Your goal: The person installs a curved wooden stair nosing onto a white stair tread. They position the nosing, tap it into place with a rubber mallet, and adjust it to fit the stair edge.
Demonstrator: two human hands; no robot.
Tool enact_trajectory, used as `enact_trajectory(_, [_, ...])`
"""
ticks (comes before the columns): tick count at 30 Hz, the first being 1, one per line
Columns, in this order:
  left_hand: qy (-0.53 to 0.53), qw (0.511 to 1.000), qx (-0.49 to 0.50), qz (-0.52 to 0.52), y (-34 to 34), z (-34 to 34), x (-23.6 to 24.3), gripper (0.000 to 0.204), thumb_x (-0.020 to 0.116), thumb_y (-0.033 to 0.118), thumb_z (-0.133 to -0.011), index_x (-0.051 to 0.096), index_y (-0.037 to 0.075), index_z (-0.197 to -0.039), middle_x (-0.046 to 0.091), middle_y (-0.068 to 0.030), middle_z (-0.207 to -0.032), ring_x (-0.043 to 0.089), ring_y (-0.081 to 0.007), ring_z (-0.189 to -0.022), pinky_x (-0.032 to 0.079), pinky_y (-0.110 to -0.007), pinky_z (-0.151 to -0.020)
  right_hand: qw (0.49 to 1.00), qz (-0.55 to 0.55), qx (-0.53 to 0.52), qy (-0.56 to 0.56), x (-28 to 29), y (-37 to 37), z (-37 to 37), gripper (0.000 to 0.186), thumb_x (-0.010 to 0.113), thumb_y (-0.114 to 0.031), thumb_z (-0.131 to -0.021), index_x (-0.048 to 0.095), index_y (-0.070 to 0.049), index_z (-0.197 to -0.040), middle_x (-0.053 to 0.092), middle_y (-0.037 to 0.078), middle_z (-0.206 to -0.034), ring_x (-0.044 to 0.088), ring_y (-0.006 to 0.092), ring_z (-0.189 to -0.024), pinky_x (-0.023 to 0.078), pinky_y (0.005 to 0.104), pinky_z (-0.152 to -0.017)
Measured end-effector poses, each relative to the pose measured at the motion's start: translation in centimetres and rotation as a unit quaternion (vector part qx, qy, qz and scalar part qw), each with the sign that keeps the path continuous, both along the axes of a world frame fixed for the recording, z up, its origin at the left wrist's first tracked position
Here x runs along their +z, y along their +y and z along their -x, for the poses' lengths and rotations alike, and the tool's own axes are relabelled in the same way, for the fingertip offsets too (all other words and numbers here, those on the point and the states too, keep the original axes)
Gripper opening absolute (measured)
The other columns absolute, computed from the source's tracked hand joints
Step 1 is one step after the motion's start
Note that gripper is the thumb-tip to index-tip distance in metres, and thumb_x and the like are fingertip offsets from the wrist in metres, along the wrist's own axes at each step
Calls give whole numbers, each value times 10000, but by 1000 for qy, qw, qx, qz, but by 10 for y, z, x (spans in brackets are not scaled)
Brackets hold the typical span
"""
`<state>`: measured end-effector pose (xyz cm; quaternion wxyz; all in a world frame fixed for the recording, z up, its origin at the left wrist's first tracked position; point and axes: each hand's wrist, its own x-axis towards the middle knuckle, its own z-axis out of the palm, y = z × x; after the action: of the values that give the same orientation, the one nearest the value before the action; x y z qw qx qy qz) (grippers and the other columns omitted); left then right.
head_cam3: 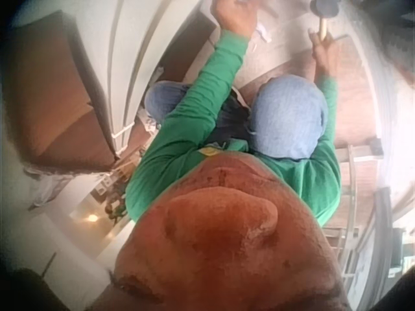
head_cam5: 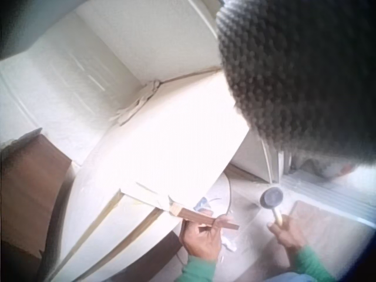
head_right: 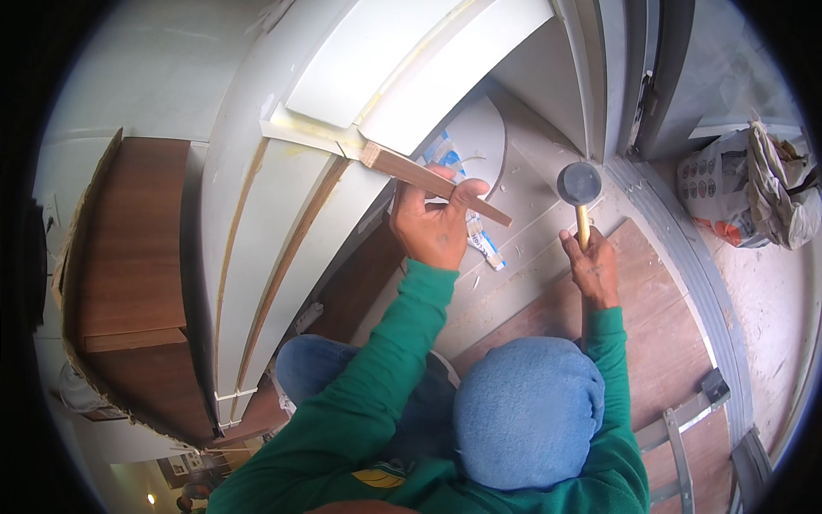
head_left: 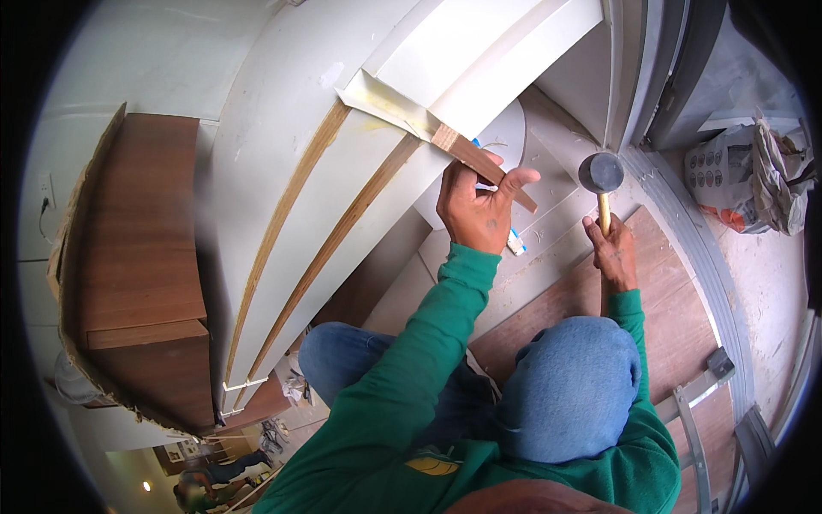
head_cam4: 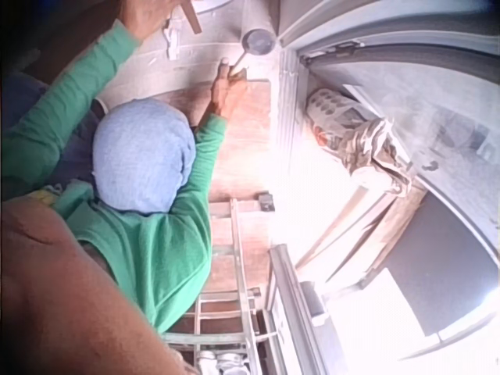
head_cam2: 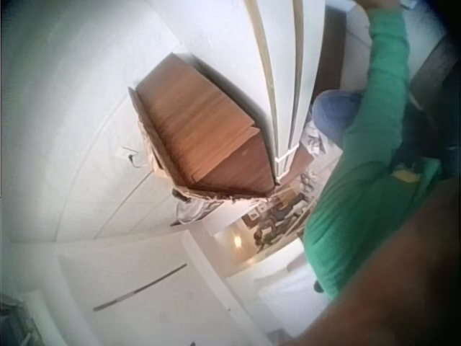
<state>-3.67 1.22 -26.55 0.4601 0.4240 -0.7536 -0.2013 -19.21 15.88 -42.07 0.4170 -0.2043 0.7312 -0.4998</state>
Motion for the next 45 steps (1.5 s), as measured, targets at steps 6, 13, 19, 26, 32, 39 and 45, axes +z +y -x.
enact_trajectory(6, [-20,996,-63,-54,-7,-6,5,383,925,374,-878,800,29,-987,763,-60,-913,711,-193,-846,591,-358,-768,1000,11,1,-9,5,2,0,414,790,-370,-1015,605,-24,-884,552,21,-678,519,117,-543,436,337,-491])
enact_trajectory(13, [-11,993,-105,-59,-13,-12,6,322,918,330,-905,811,34,-969,767,-41,-877,708,-144,-830,583,-328,-771,999,41,-7,-25,7,6,0,394,792,-361,-1015,605,-34,-896,526,-4,-689,495,105,-541,424,317,-484])
enact_trajectory(19, [25,992,-60,-106,0,0,15,397,923,350,-910,772,-18,-918,753,-63,-785,705,-189,-716,585,-337,-718,998,53,-11,-16,21,13,1,438,741,-422,-1053,592,-39,-899,526,-8,-686,491,90,-536,410,297,-470])
enact_trajectory(26, [20,998,-9,-66,3,4,12,388,896,351,-945,779,-19,-923,758,-72,-768,707,-184,-700,576,-339,-694,945,325,-20,32,31,28,-12,653,415,-641,-1128,626,-31,-1028,541,18,-719,502,129,-580,408,276,-527])
enact_trajectory(32, [34,999,-16,-17,-3,2,-3,360,864,355,-961,779,8,-910,761,-91,-770,722,-213,-698,575,-352,-694,881,435,85,-165,7,10,-29,443,707,-197,-980,712,-16,-1385,674,207,-1458,614,341,-1399,493,428,-1154])
enact_trajectory(39, [77,996,-12,-33,-10,-17,-33,245,822,271,-925,736,51,-987,766,-143,-884,766,-345,-839,595,-401,-749,853,432,235,173,106,-38,-22,426,646,-139,-879,740,15,-1265,731,204,-1345,691,410,-1249,522,446,-1095])
enact_trajectory(45, [18,998,7,-55,-4,-10,-17,230,819,252,-920,718,57,-989,771,-154,-910,768,-366,-863,599,-407,-757,768,480,160,392,79,-41,-32,412,600,-77,-880,745,9,-1256,711,178,-1265,662,404,-1154,498,456,-1050])
